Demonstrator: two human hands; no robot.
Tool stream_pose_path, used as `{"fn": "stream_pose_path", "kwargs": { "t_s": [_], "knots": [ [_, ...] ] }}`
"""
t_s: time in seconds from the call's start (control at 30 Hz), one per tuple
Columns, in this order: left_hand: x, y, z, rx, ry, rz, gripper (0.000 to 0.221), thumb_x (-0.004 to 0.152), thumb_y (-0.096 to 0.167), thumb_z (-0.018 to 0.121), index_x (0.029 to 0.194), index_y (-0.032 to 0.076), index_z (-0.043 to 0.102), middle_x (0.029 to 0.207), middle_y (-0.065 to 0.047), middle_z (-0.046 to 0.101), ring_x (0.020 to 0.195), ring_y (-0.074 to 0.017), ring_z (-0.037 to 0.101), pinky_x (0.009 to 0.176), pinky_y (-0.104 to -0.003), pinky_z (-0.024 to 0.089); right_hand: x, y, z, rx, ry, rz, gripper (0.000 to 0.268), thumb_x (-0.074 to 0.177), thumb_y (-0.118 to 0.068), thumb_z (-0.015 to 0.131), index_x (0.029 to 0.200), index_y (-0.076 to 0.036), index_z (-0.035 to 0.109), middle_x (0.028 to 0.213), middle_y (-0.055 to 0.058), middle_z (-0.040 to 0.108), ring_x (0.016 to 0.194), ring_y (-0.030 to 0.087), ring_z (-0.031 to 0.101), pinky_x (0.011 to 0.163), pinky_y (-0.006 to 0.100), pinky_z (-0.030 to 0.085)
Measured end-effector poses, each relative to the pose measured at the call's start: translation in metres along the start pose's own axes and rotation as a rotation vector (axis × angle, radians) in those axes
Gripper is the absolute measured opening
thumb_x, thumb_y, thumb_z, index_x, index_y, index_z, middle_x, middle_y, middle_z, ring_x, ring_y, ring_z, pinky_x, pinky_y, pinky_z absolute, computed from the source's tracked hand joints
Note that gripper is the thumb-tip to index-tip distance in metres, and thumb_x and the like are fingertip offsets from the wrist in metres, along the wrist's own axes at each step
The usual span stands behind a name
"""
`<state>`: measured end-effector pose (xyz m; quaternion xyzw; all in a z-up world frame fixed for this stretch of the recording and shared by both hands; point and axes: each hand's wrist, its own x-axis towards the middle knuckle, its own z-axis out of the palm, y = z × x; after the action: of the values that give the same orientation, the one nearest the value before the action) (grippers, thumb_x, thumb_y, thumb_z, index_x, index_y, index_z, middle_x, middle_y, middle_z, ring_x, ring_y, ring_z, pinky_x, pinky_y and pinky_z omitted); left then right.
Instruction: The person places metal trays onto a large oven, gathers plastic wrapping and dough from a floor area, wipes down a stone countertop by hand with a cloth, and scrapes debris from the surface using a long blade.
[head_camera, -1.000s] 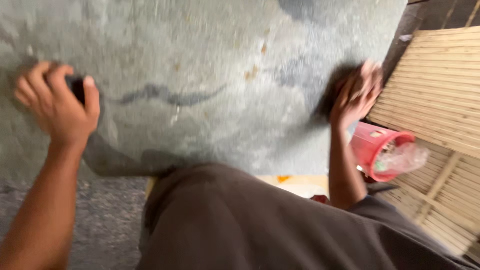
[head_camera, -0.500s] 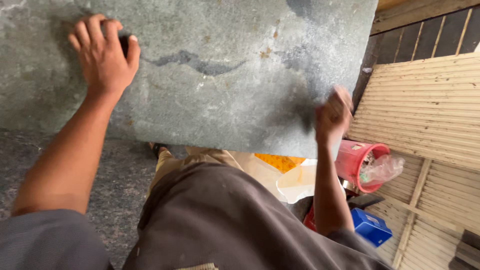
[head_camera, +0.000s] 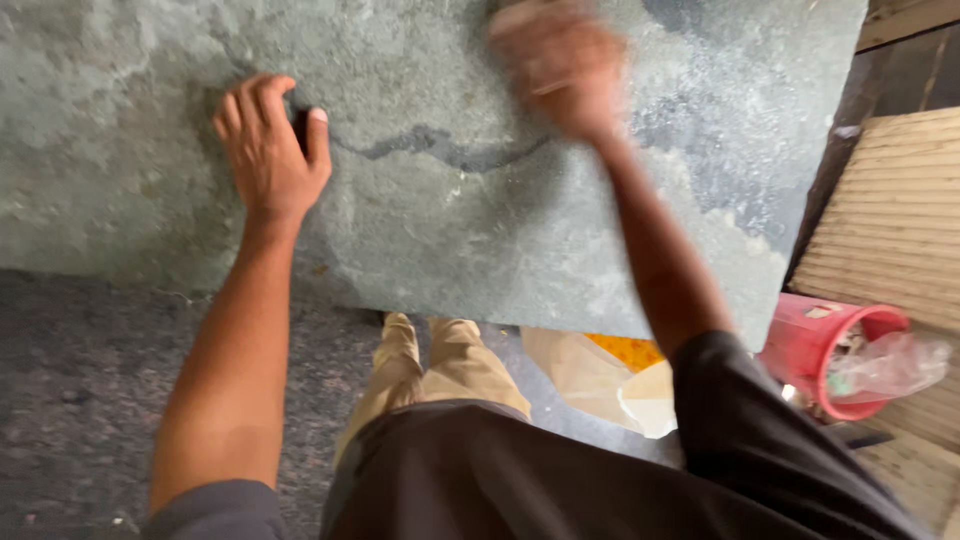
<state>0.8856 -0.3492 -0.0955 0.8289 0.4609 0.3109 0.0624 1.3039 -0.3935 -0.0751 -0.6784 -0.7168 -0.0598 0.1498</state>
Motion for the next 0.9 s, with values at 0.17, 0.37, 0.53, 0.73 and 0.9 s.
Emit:
{"fn": "stream_pose_path", "kwargs": {
  "t_s": [0.17,0.37,0.53,0.73,0.9],
  "knots": [
    [0.017,0.000,-0.001,0.007,-0.010,-0.014,0.041,0.114,0.040,0.061,0.135,0.006,0.051,0.134,-0.017,0.055,0.127,-0.0367,0.049,0.108,-0.053,0.035,-0.175,0.190,-0.067,-0.419,0.221,0.694,0.060,0.100,-0.049,0.070,0.142,-0.008,0.058,0.134,0.024,0.056,0.122,0.043,0.053,0.102,0.056,0.041],
    [0.013,0.008,-0.008,0.034,-0.039,-0.038,0.057,0.112,0.058,0.060,0.135,0.006,0.054,0.131,-0.017,0.055,0.124,-0.0373,0.048,0.105,-0.054,0.035,-0.368,0.077,-0.085,-0.409,0.421,1.209,0.048,0.099,-0.050,0.069,0.135,-0.019,0.068,0.130,0.023,0.059,0.118,0.044,0.056,0.100,0.054,0.044],
    [0.011,0.011,-0.009,0.136,-0.066,-0.004,0.064,0.108,0.064,0.059,0.134,0.005,0.055,0.131,-0.018,0.054,0.123,-0.0365,0.047,0.104,-0.054,0.034,-0.347,0.019,-0.075,-0.441,0.456,1.238,0.046,0.094,-0.044,0.077,0.127,-0.013,0.070,0.138,0.022,0.058,0.130,0.043,0.052,0.107,0.054,0.041],
    [0.010,0.007,-0.004,0.131,-0.086,-0.024,0.067,0.105,0.068,0.061,0.132,0.006,0.056,0.129,-0.018,0.053,0.123,-0.0364,0.046,0.102,-0.054,0.033,-0.233,0.021,-0.095,0.027,0.503,0.950,0.044,0.081,-0.028,0.084,0.122,-0.013,0.074,0.134,0.020,0.062,0.129,0.038,0.052,0.112,0.049,0.040],
    [0.011,0.002,-0.001,0.129,-0.072,-0.011,0.062,0.109,0.063,0.061,0.130,0.006,0.057,0.129,-0.018,0.053,0.122,-0.0372,0.046,0.102,-0.055,0.033,-0.103,-0.050,-0.068,0.252,0.202,0.870,0.040,0.091,-0.026,0.069,0.127,-0.009,0.062,0.123,0.013,0.060,0.113,0.023,0.061,0.102,0.039,0.054]
  ]
}}
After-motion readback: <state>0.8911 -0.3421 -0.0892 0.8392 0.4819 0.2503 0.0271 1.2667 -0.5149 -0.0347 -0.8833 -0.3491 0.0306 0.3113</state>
